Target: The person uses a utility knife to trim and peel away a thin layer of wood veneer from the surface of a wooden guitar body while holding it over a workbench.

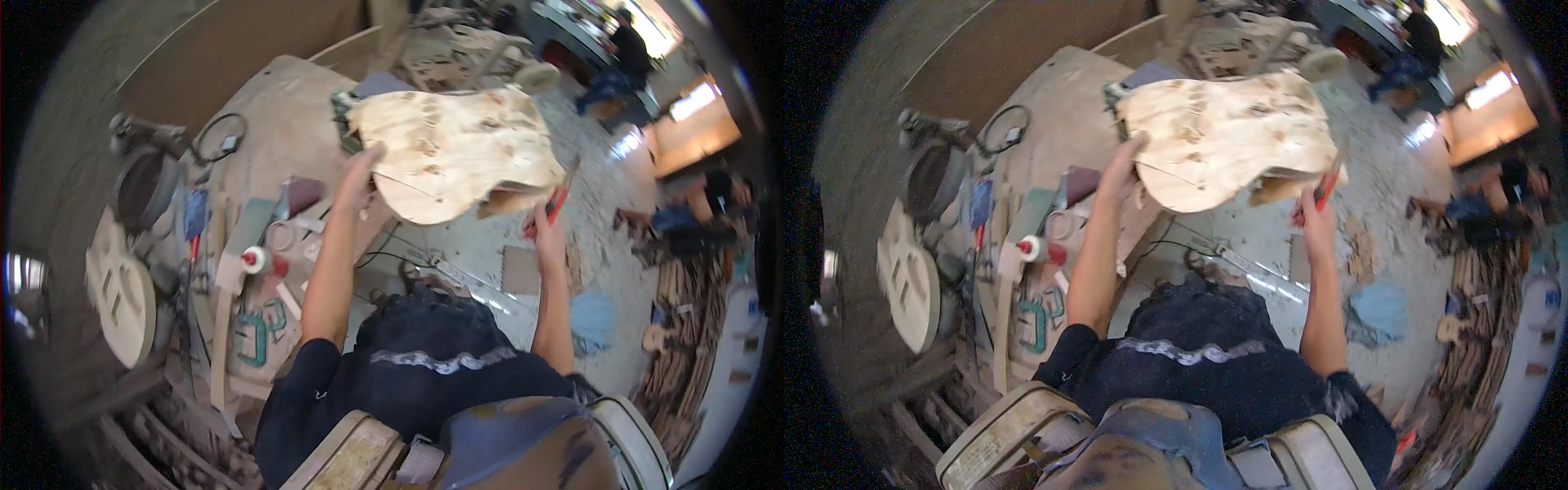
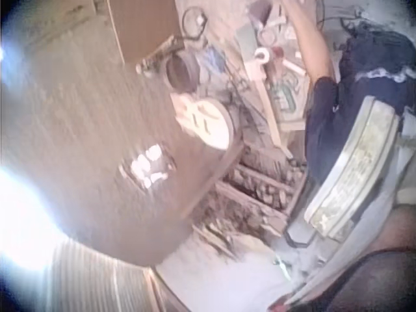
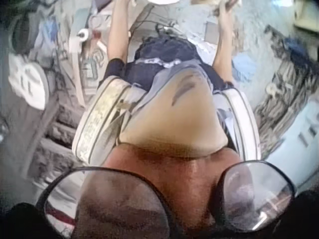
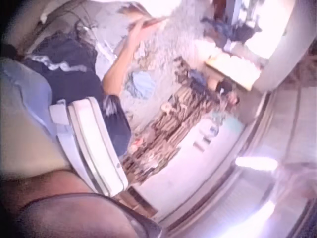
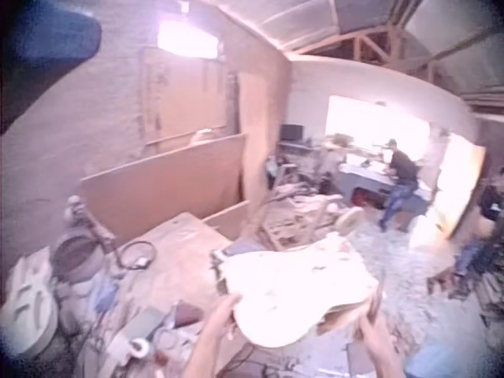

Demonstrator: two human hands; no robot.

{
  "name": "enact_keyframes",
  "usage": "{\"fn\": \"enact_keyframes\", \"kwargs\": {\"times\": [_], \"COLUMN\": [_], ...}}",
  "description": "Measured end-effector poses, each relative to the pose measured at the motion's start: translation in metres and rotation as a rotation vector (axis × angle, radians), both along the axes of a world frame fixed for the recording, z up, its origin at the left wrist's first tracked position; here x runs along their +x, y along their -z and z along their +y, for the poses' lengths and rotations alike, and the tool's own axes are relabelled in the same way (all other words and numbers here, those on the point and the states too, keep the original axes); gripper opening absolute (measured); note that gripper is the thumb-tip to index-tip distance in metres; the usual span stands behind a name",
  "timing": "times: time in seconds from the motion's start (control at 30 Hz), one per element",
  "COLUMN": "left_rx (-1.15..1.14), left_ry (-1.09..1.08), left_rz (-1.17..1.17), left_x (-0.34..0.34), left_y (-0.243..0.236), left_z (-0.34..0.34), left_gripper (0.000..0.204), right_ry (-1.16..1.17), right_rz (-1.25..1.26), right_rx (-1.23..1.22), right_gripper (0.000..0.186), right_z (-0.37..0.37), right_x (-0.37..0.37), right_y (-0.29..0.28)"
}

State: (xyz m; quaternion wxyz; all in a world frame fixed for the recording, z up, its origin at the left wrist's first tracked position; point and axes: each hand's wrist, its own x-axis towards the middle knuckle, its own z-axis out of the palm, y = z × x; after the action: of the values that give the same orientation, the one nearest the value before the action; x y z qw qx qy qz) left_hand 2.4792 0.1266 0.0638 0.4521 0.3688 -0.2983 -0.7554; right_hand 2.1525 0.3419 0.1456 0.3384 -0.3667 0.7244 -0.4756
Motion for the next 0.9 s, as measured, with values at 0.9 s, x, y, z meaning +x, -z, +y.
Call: {"fn": "enact_keyframes", "kwargs": {"times": [0.9], "left_rx": [0.111], "left_ry": [-0.275], "left_rz": [0.088], "left_x": [0.030], "left_y": [-0.014], "left_z": [0.052], "left_gripper": [0.058], "right_ry": [-0.741], "right_rz": [0.944], "right_rx": [-0.292], "right_gripper": [0.039], "right_z": [-0.075], "right_x": [0.073], "right_y": [-0.106]}}
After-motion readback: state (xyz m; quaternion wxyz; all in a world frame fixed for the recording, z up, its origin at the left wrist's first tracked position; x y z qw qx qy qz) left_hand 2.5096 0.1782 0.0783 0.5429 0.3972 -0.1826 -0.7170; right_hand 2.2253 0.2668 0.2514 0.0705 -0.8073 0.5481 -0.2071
